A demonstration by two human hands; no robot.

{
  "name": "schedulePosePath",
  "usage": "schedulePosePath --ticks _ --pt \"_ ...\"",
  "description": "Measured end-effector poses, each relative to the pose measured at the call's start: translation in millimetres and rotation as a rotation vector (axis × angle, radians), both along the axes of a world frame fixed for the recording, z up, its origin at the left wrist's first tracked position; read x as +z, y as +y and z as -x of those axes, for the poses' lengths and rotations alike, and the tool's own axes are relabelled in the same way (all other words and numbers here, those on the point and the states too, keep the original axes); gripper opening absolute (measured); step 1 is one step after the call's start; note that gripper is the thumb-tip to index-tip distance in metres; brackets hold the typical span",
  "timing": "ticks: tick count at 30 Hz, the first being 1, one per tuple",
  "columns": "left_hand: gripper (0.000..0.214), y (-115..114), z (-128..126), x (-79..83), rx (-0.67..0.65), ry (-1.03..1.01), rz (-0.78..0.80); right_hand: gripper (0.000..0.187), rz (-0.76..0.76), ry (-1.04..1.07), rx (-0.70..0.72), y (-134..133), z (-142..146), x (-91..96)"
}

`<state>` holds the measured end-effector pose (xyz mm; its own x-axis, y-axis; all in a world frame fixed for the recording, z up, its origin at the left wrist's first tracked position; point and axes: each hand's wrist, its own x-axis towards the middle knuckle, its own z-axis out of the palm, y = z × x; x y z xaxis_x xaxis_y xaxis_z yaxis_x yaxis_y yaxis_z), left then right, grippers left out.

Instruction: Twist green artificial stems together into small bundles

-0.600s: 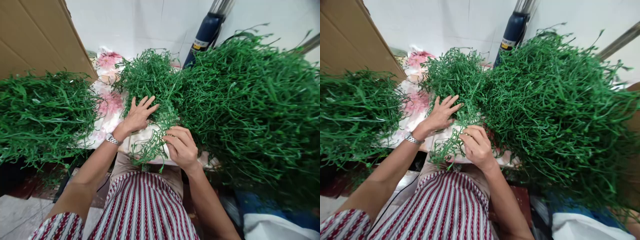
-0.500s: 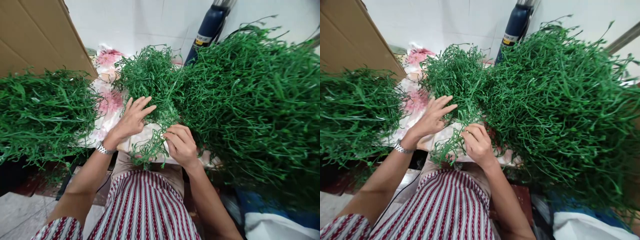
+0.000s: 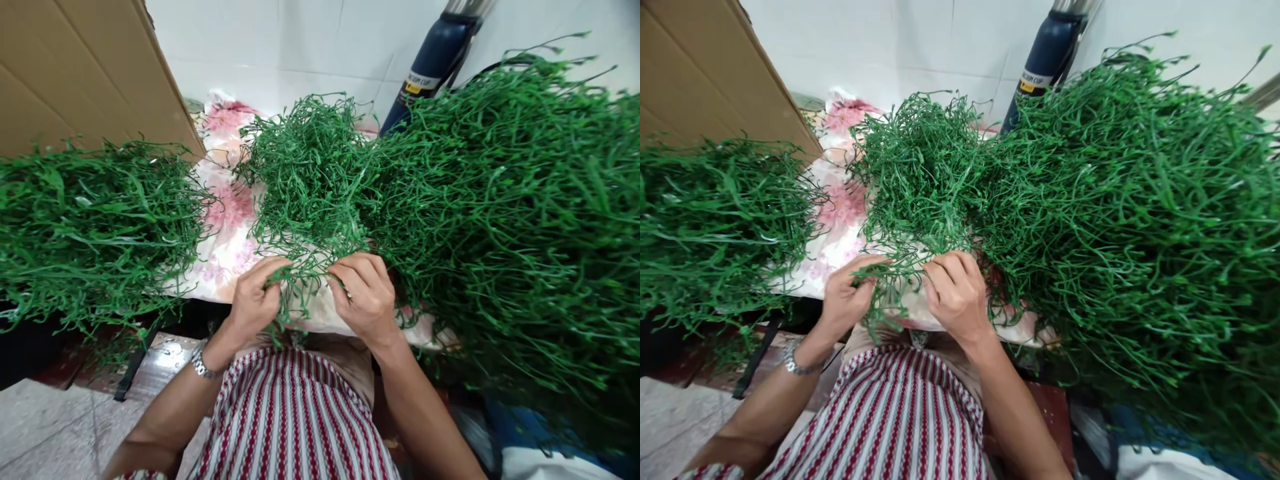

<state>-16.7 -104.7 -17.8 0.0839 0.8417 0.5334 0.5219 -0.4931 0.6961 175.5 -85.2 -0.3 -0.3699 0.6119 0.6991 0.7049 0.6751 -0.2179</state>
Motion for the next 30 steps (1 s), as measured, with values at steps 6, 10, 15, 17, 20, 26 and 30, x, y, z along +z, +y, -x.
schedulePosePath --ticks 6,10,15,17,20,26,30 --pt "0.048 34.3 19.8 43.5 0.077 -0.043 -0.270 0.012 -0.094 -0.006 -0.016 7.6 0.9 21.7" --pt "0.040 56.3 35.7 45.8 0.241 -0.321 -0.225 0.012 -0.130 -0.037 -0.057 14.3 -5.6 21.9" --pt "0.029 75.0 59.4 37.6 0.422 -0.596 -0.230 0.011 -0.058 -0.122 -0.066 15.7 -12.8 6.6" --pt "0.025 81.1 62.7 33.8 0.463 -0.619 -0.183 0.011 -0.044 -0.136 -0.056 13.8 -15.0 3.5" --pt "0.016 91.3 62.8 24.8 0.477 -0.645 -0.067 0.009 -0.096 -0.101 -0.088 8.6 -22.9 5.6" --pt "0.013 113.5 59.5 1.7 0.492 -0.576 0.122 0.012 -0.133 0.000 -0.183 -15.3 -39.1 21.9" --pt "0.009 116.6 58.2 -13.1 0.434 -0.241 0.170 0.018 -0.160 0.035 -0.174 -29.4 -35.4 29.7"
